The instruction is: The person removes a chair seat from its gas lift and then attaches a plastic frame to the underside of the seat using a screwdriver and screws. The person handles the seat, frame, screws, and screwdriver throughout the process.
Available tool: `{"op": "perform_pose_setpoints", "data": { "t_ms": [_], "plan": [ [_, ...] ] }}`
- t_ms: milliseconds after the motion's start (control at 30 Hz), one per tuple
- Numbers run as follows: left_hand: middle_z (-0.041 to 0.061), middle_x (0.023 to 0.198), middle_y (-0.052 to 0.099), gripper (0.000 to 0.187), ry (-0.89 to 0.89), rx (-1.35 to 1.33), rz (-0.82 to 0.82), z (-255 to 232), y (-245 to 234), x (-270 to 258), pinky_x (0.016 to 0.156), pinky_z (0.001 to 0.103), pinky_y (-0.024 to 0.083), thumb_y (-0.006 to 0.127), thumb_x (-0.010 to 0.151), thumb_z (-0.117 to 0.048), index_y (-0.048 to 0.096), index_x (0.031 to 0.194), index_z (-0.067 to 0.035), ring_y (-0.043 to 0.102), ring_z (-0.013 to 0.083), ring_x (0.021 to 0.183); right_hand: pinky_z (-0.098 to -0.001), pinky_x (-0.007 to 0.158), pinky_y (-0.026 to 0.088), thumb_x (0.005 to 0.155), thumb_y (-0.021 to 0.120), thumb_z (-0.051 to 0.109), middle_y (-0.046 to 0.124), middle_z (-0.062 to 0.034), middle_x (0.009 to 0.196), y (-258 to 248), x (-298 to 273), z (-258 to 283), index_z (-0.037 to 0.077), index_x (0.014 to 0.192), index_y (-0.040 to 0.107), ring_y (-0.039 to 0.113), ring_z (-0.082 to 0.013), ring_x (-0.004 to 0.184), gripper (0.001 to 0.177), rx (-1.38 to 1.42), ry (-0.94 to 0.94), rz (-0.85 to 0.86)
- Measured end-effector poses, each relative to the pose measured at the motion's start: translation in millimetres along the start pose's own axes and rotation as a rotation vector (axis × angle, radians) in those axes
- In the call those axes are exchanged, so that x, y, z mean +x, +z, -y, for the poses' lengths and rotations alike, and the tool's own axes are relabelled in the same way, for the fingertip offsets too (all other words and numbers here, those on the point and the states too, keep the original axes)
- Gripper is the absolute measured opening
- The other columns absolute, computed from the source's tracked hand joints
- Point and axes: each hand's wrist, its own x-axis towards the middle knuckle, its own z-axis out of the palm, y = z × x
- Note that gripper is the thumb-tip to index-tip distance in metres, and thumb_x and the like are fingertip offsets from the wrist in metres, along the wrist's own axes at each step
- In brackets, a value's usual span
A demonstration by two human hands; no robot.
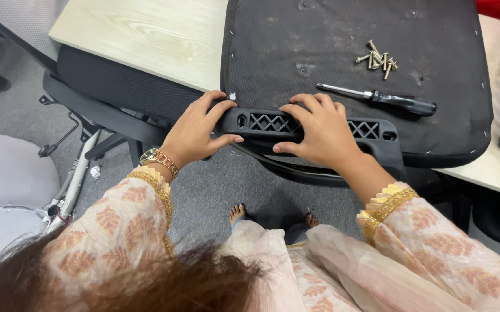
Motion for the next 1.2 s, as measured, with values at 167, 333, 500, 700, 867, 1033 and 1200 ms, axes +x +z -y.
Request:
{"op": "perform_pose_setpoints", "data": {
  "t_ms": [167,333,500,700,867,1033,1200],
  "plan": [
    [0.022,0.139,0.051,0.071,0.023,-0.091,-0.02,8,4,0,0.102,0.047,0.049,0.081,0.083,-0.049,0.06,0.134,-0.005,0.057,0.0408,0.123,-0.0536,0.106,0.039,0.068,0.088,0.05,0.061,-0.0078,0.134,-2,3,3,0.014,0.121,0.072,0.049,-0.035,0.129,0.066,0.05,0.005,-0.014],
    [0.024,0.139,0.05,0.071,0.05,-0.14,-0.061,11,7,-3,0.102,0.048,0.048,0.081,0.085,-0.049,0.059,0.135,-0.003,0.057,0.0432,0.123,-0.0498,0.109,0.042,0.07,0.086,0.047,0.059,-0.0075,0.137,-5,4,10,0.013,0.123,0.071,0.051,-0.0336,0.13,0.065,0.094,0.059,0.016],
    [0.02,0.138,0.052,0.07,0.029,-0.101,-0.067,11,3,0,0.105,0.049,0.045,0.081,0.081,-0.055,0.063,0.129,-0.007,0.054,0.0391,0.125,-0.0554,0.107,0.033,0.072,0.086,0.046,0.06,-0.0092,0.136,-10,3,14,0.011,0.125,0.07,0.052,-0.0326,0.128,0.065,0.075,0.097,0.017],
    [0.017,0.141,0.053,0.074,0.124,-0.043,-0.121,6,0,16,0.113,0.054,0.033,0.074,0.082,-0.068,0.063,0.127,-0.011,0.049,0.0356,0.135,-0.0438,0.105,0.047,0.092,0.08,0.035,0.066,-0.0117,0.131,-10,-12,-14,0.008,0.123,0.072,0.06,-0.031,0.122,0.041,0.177,0.238,-0.283],
    [0.014,0.142,0.053,0.074,0.141,-0.003,-0.121,-2,3,32,0.116,0.063,0.025,0.071,0.083,-0.071,0.063,0.128,-0.012,0.046,0.0334,0.138,-0.0374,0.086,0.056,0.091,0.081,0.014,0.071,-0.0148,0.112,-16,-14,-86,0.005,0.11,0.077,0.071,-0.0238,0.094,0.022,0.129,0.52,-0.578],
    [0.013,0.138,0.055,0.067,0.068,0.016,-0.131,-11,5,43,0.117,0.066,0.022,0.067,0.088,-0.068,0.063,0.126,-0.013,0.046,0.0324,0.139,-0.0315,0.079,0.057,0.087,0.08,0.008,0.077,-0.0063,0.097,-30,-15,-157,0.009,0.104,0.079,0.073,-0.0148,0.086,0.017,0.191,0.793,-0.528],
    [0.01,0.136,0.058,0.058,0.102,0.009,-0.177,-35,20,58,0.12,0.067,0.019,0.066,0.094,-0.062,0.064,0.124,-0.013,0.045,0.0325,0.142,-0.0321,0.083,0.056,0.089,0.078,0.007,0.077,-0.0056,0.101,-34,-7,-198,0.013,0.113,0.079,0.072,-0.0145,0.091,0.025,0.202,0.77,-0.445]
  ]
}}
